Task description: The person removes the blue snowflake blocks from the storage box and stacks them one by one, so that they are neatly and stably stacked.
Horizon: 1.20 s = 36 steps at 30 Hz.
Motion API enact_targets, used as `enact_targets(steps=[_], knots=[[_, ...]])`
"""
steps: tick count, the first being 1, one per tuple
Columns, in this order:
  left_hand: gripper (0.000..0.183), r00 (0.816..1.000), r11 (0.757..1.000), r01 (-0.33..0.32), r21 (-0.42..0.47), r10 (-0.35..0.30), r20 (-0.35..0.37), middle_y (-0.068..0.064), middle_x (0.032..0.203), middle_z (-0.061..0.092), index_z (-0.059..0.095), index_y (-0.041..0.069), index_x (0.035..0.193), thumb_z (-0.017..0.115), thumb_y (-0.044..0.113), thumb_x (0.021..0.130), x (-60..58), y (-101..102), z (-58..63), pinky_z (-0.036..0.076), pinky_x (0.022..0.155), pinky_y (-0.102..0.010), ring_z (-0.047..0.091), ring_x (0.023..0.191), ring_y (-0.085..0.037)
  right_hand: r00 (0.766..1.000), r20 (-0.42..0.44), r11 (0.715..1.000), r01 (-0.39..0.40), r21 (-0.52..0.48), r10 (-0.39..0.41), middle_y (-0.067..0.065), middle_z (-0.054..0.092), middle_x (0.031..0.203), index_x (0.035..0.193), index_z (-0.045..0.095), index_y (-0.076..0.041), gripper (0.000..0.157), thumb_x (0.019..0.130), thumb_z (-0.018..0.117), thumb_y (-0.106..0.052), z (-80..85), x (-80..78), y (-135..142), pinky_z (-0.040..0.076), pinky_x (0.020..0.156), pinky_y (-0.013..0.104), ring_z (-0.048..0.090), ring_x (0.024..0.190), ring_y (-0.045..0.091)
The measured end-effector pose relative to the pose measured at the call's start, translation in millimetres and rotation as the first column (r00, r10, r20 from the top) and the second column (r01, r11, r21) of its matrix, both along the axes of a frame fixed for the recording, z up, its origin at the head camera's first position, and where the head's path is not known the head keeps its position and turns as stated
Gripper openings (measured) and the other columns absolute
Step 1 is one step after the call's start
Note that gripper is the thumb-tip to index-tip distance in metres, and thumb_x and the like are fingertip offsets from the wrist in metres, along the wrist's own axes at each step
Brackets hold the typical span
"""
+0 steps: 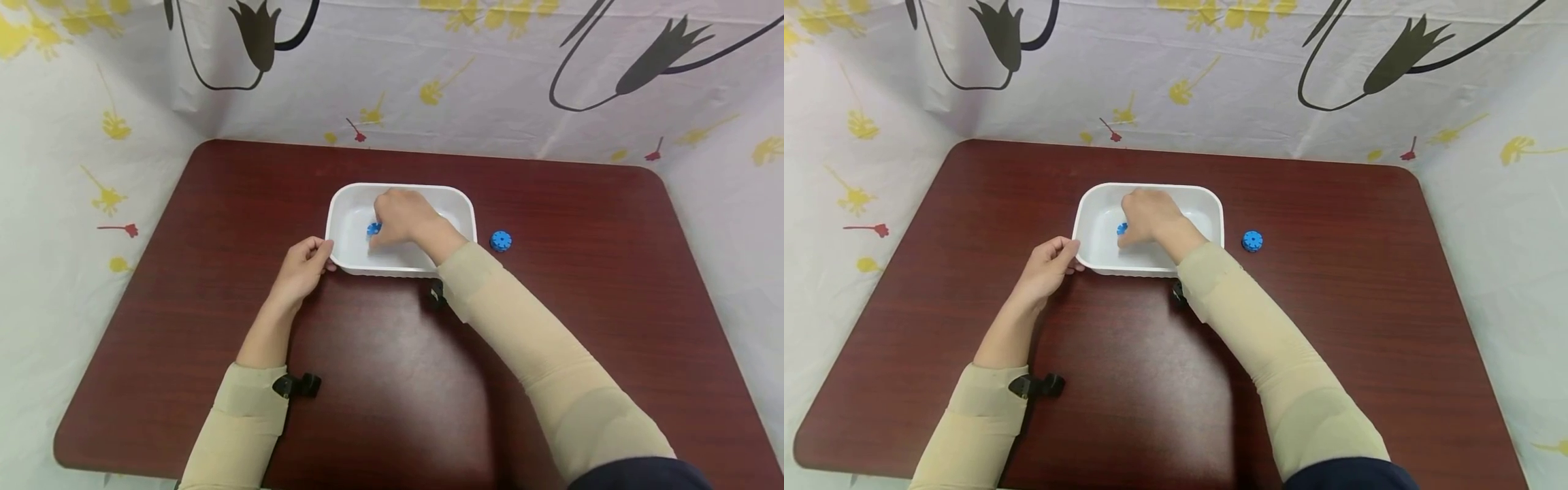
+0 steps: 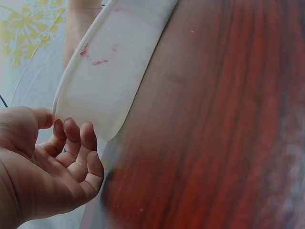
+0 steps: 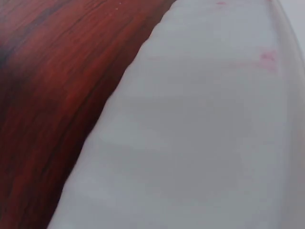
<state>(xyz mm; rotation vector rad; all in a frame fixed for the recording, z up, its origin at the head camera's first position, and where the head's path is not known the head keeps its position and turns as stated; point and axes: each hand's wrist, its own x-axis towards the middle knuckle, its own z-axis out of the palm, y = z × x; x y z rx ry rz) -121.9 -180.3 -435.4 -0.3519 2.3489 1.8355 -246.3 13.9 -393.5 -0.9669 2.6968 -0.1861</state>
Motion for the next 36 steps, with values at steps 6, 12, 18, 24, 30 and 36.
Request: enact_targets(steps=[6, 12, 18, 24, 30, 36], knots=[[0.031, 1.0, 1.0, 0.001, 0.004, -0.001, -0.003, -0.007, 0.08, 0.066, 0.063, -0.004, 0.102, 0.054, 0.026, 0.106, 0.3, -1, 0.8, 0.046, 0.076, -0.027, 0.064, 0.078, -0.018, 1.0, -0.012, 0.998, 0.007, -0.061, -0.007, 0.001, 0.064, 0.078, 0.08, 0.068, -0.012, 0.031, 0.07, 0.074, -0.04, 6.3, 0.0, 11, 0.049, 0.066, 0.037, 0.057, 0.074, 0.02], [0.032, 1.0, 1.0, 0.0, 0.0, 0.0, 0.007, -0.012, 0.085, 0.067, 0.063, -0.003, 0.102, 0.055, 0.028, 0.106, 0.4, -1, 1.1, 0.046, 0.076, -0.026, 0.064, 0.081, -0.02, 0.999, -0.021, 0.996, 0.025, -0.081, -0.027, 0.002, 0.064, 0.076, 0.08, 0.068, -0.012, 0.031, 0.069, 0.075, -0.04, 14.0, 2.7, 22, 0.047, 0.064, 0.037, 0.056, 0.071, 0.022], [0.032, 1.0, 1.0, -0.002, 0.001, 0.002, 0.007, -0.015, 0.087, 0.067, 0.062, -0.003, 0.103, 0.054, 0.028, 0.106, 0.6, -2, 0.9, 0.047, 0.077, -0.026, 0.065, 0.084, -0.024, 0.999, -0.005, 0.996, 0.046, -0.075, -0.046, 0.002, 0.064, 0.077, 0.082, 0.069, -0.012, 0.031, 0.071, 0.075, -0.04, 19.8, 4.5, 35, 0.046, 0.064, 0.036, 0.056, 0.072, 0.022], [0.032, 1.0, 1.0, -0.001, -0.005, 0.001, 0.001, -0.014, 0.086, 0.067, 0.063, -0.003, 0.103, 0.054, 0.028, 0.106, 0.9, -1, 1.1, 0.047, 0.077, -0.027, 0.065, 0.084, -0.025, 0.997, 0.03, 0.991, 0.074, -0.111, -0.071, 0.003, 0.062, 0.076, 0.081, 0.068, -0.01, 0.029, 0.072, 0.076, -0.037, 23.6, 5.7, 52, 0.044, 0.063, 0.035, 0.053, 0.071, 0.021], [0.032, 1.0, 1.0, -0.004, -0.011, 0.004, 0.004, -0.012, 0.083, 0.066, 0.062, -0.004, 0.104, 0.053, 0.026, 0.106, 1.6, 0, 1.0, 0.048, 0.078, -0.029, 0.063, 0.08, -0.019, 0.997, 0.026, 0.982, 0.076, -0.175, -0.072, 0.003, 0.063, 0.072, 0.078, 0.068, -0.009, 0.025, 0.069, 0.077, -0.032, 23.7, 6.0, 64, 0.045, 0.062, 0.033, 0.053, 0.07, 0.021], [0.033, 1.0, 1.0, -0.004, 0.0, 0.004, 0.008, -0.008, 0.081, 0.066, 0.062, -0.005, 0.105, 0.053, 0.026, 0.106, 1.6, 2, 1.5, 0.049, 0.078, -0.029, 0.063, 0.077, -0.016, 0.997, 0.009, 0.977, 0.079, -0.2, -0.079, 0.003, 0.061, 0.069, 0.078, 0.069, -0.009, 0.024, 0.069, 0.076, -0.03, 23.1, 6.3, 75, 0.045, 0.061, 0.033, 0.053, 0.068, 0.02]])
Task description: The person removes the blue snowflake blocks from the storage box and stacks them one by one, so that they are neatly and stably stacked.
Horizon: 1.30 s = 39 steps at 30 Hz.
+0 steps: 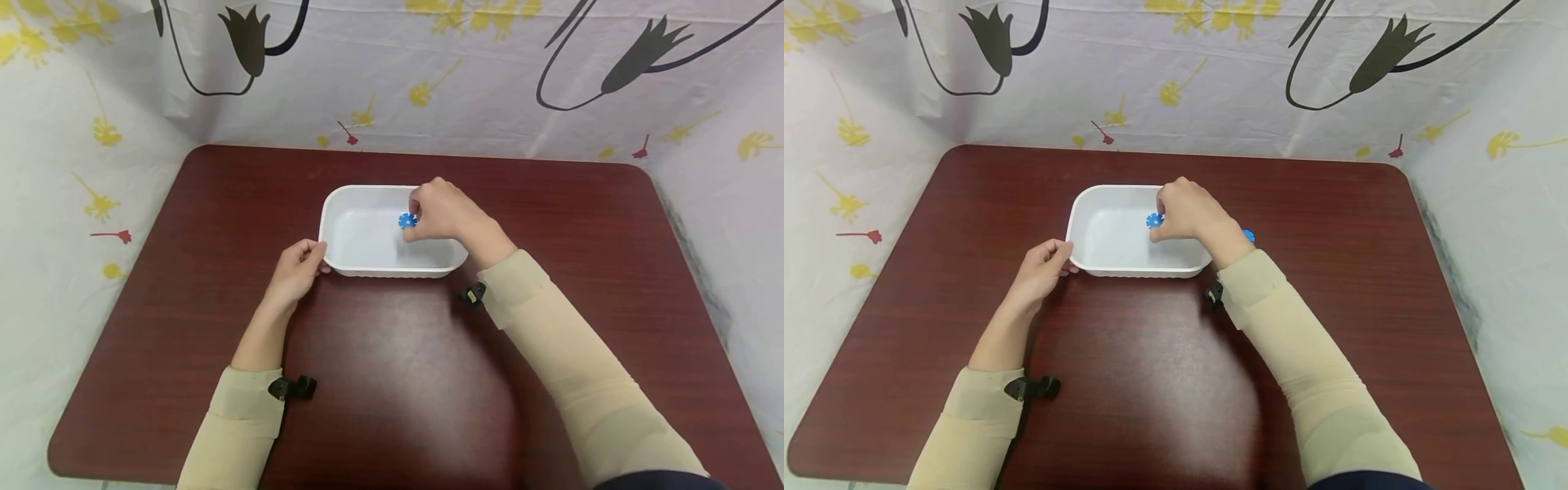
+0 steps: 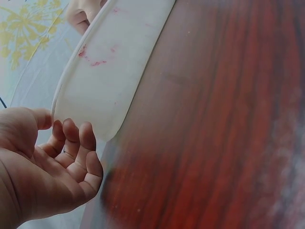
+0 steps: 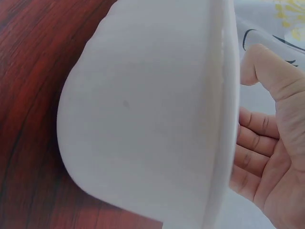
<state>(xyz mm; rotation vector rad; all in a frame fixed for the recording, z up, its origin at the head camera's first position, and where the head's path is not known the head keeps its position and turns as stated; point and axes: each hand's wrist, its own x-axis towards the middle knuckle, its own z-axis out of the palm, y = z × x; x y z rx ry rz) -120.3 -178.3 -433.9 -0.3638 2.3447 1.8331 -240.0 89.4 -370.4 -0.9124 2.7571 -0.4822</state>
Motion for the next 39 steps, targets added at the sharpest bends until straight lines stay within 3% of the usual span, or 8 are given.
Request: enact_targets(steps=[14, 23, 39], knots=[[0.033, 1.0, 1.0, 0.0, 0.009, 0.0, 0.002, -0.003, 0.079, 0.065, 0.062, -0.006, 0.105, 0.053, 0.025, 0.106, 0.4, 1, -1.7, 0.049, 0.076, -0.027, 0.063, 0.077, -0.015, 1.0, 0.012, 0.998, 0.011, -0.06, -0.01, 0.003, 0.067, 0.074, 0.08, 0.071, -0.008, 0.025, 0.068, 0.08, -0.029, 9.8, 0.8, 23, 0.05, 0.066, 0.033, 0.06, 0.07, 0.019], [0.033, 1.0, 1.0, 0.001, 0.0, -0.001, 0.002, -0.005, 0.08, 0.066, 0.062, -0.007, 0.105, 0.053, 0.025, 0.106, 0.8, 2, -1.1, 0.049, 0.076, -0.027, 0.063, 0.077, -0.017, 0.997, 0.065, 0.999, 0.036, -0.022, -0.034, 0.006, 0.069, 0.08, 0.086, 0.072, -0.005, 0.03, 0.072, 0.081, -0.029, 20.0, 2.1, 38, 0.052, 0.07, 0.035, 0.062, 0.076, 0.02], [0.034, 1.0, 1.0, 0.002, 0.001, -0.002, -0.013, -0.004, 0.079, 0.065, 0.062, -0.008, 0.107, 0.052, 0.025, 0.106, -0.3, 1, -1.6, 0.048, 0.074, -0.026, 0.063, 0.075, -0.014, 0.992, 0.076, 0.995, 0.1, 0.002, -0.1, 0.01, 0.071, 0.085, 0.093, 0.072, -0.002, 0.032, 0.075, 0.081, -0.027, 28.4, -2.2, 67, 0.054, 0.072, 0.039, 0.065, 0.078, 0.022]])
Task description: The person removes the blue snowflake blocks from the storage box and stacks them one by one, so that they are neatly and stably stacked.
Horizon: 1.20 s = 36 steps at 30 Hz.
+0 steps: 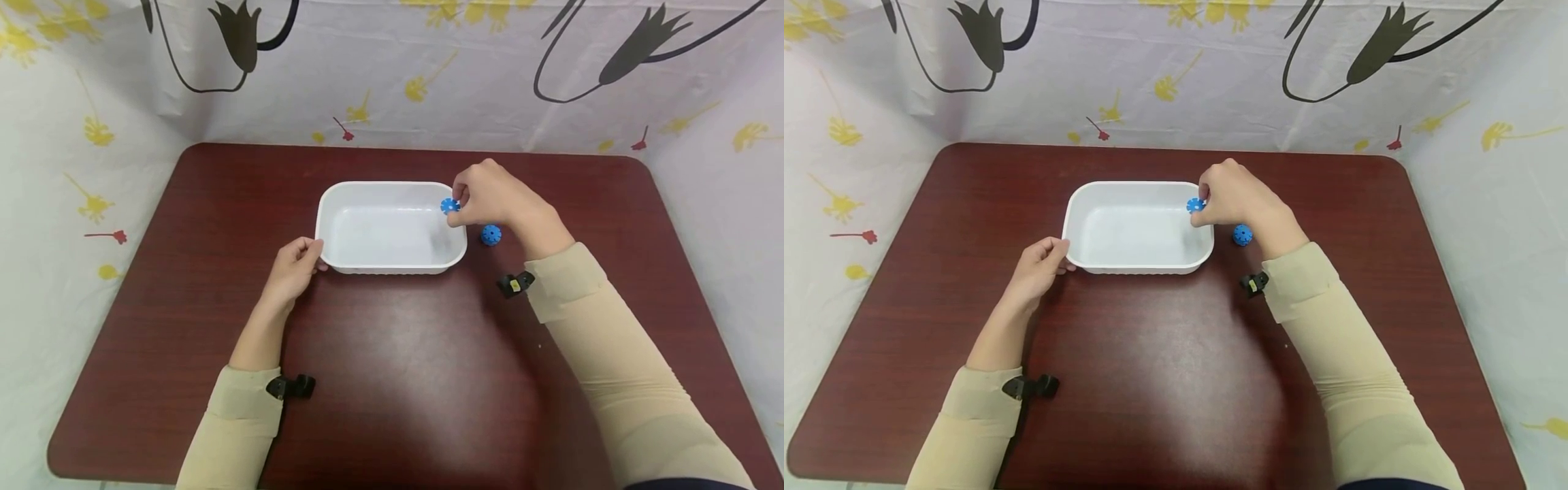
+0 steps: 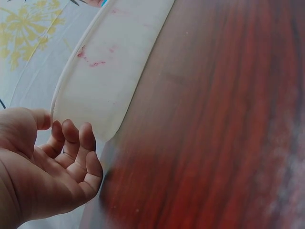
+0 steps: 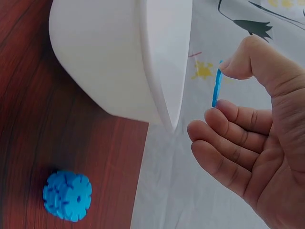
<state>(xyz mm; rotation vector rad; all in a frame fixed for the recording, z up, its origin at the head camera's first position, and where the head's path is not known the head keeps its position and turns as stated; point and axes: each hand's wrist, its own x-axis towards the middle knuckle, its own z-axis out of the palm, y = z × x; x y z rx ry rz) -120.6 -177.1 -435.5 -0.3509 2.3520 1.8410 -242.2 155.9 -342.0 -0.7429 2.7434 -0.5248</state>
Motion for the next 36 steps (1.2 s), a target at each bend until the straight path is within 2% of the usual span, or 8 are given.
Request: enact_targets(steps=[5, 23, 36], knots=[[0.033, 1.0, 1.0, -0.004, 0.003, 0.004, -0.002, -0.001, 0.077, 0.064, 0.062, -0.008, 0.105, 0.053, 0.024, 0.106, -0.4, 0, -1.0, 0.048, 0.074, -0.026, 0.063, 0.073, -0.013, 1.0, 0.01, 1.0, 0.019, 0.002, -0.019, 0.01, 0.072, 0.087, 0.093, 0.071, -0.002, 0.031, 0.077, 0.08, -0.027, 2.9, 0.6, 10, 0.055, 0.073, 0.039, 0.066, 0.079, 0.022], [0.031, 1.0, 1.0, -0.008, -0.003, 0.008, -0.001, -0.003, 0.078, 0.065, 0.062, -0.003, 0.101, 0.053, 0.026, 0.106, -1.1, -1, -2.9, 0.049, 0.077, -0.028, 0.063, 0.075, -0.014, 0.996, -0.074, 0.998, 0.049, -0.044, -0.052, 0.006, 0.071, 0.077, 0.086, 0.071, -0.003, 0.022, 0.075, 0.08, -0.021, 1.2, 4.2, 44, 0.053, 0.068, 0.037, 0.065, 0.073, 0.019], [0.03, 1.0, 1.0, -0.008, 0.011, 0.008, 0.001, 0.0, 0.077, 0.064, 0.061, -0.004, 0.101, 0.053, 0.025, 0.106, -1.7, -1, -3.7, 0.049, 0.076, -0.026, 0.063, 0.073, -0.012, 0.998, 0.012, 0.998, 0.061, -0.016, -0.061, 0.007, 0.071, 0.082, 0.091, 0.071, -0.002, 0.022, 0.077, 0.076, -0.019, -11.4, 5.0, 60, 0.053, 0.07, 0.037, 0.064, 0.077, 0.02]])
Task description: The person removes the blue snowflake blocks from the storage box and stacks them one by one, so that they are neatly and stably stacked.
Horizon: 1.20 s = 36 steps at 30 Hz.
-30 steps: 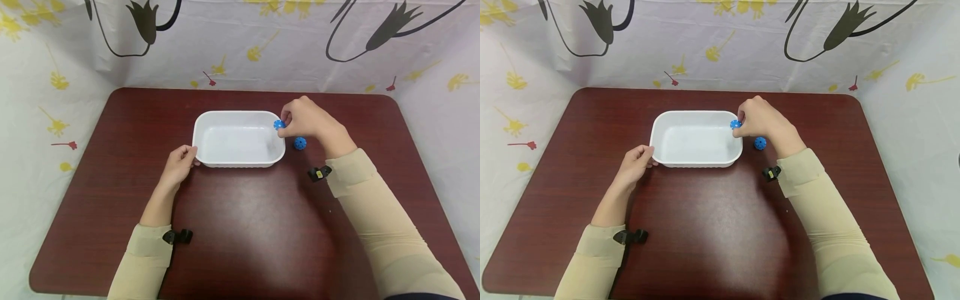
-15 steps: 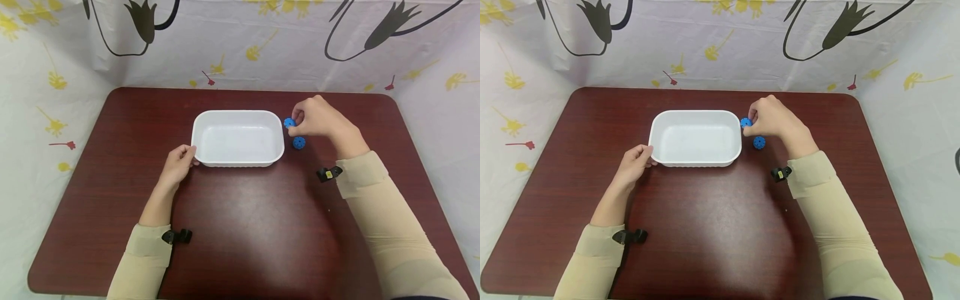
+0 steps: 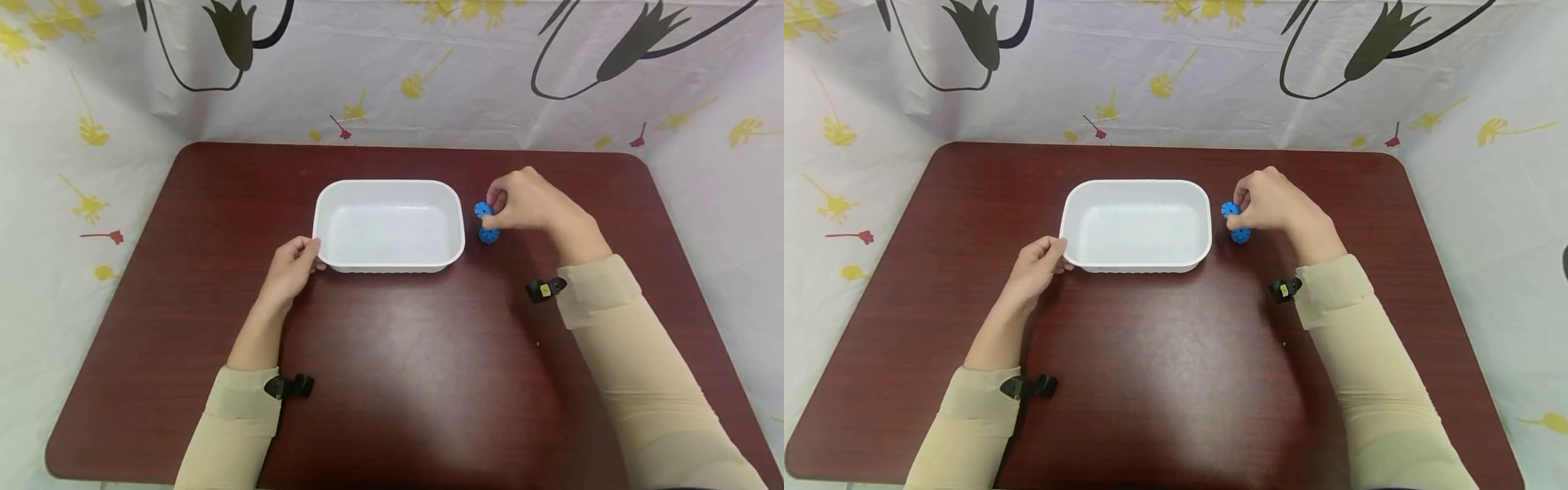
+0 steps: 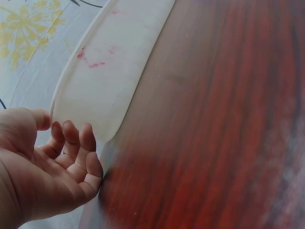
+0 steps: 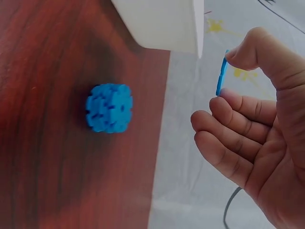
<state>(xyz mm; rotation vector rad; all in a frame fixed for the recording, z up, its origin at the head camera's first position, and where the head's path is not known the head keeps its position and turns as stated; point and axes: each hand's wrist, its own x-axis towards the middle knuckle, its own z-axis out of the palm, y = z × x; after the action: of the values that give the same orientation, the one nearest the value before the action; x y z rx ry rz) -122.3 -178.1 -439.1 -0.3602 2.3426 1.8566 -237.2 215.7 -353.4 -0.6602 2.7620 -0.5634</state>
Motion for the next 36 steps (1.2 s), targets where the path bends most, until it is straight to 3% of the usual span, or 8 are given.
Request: enact_targets(steps=[16, 28, 36], knots=[[0.033, 1.0, 1.0, 0.003, -0.015, -0.002, 0.012, 0.003, 0.076, 0.065, 0.061, -0.006, 0.104, 0.053, 0.026, 0.106, -0.2, 0, 0.6, 0.046, 0.074, -0.024, 0.063, 0.074, -0.012, 0.999, 0.03, 0.998, 0.039, 0.044, -0.04, 0.007, 0.072, 0.08, 0.088, 0.071, -0.001, 0.026, 0.076, 0.079, -0.022, -27.1, -1.5, 14, 0.052, 0.069, 0.037, 0.066, 0.075, 0.02], [0.034, 1.0, 1.0, -0.004, -0.016, 0.004, 0.006, 0.003, 0.076, 0.065, 0.061, -0.008, 0.105, 0.053, 0.025, 0.106, 0.1, 0, 1.3, 0.046, 0.073, -0.024, 0.063, 0.073, -0.011, 0.999, 0.014, 0.996, 0.044, 0.078, -0.045, 0.005, 0.071, 0.075, 0.087, 0.071, -0.002, 0.027, 0.073, 0.081, -0.024, -40.0, -0.9, 18, 0.05, 0.068, 0.036, 0.064, 0.071, 0.02], [0.034, 1.0, 1.0, 0.002, -0.019, -0.002, 0.014, 0.002, 0.077, 0.065, 0.062, -0.007, 0.105, 0.053, 0.026, 0.106, 0.2, 0, 1.5, 0.047, 0.075, -0.026, 0.063, 0.074, -0.011, 0.997, 0.051, 0.995, 0.045, 0.087, -0.05, 0.005, 0.069, 0.076, 0.09, 0.07, -0.001, 0.029, 0.076, 0.08, -0.025, -46.2, -0.8, 21, 0.05, 0.068, 0.037, 0.063, 0.071, 0.02]])
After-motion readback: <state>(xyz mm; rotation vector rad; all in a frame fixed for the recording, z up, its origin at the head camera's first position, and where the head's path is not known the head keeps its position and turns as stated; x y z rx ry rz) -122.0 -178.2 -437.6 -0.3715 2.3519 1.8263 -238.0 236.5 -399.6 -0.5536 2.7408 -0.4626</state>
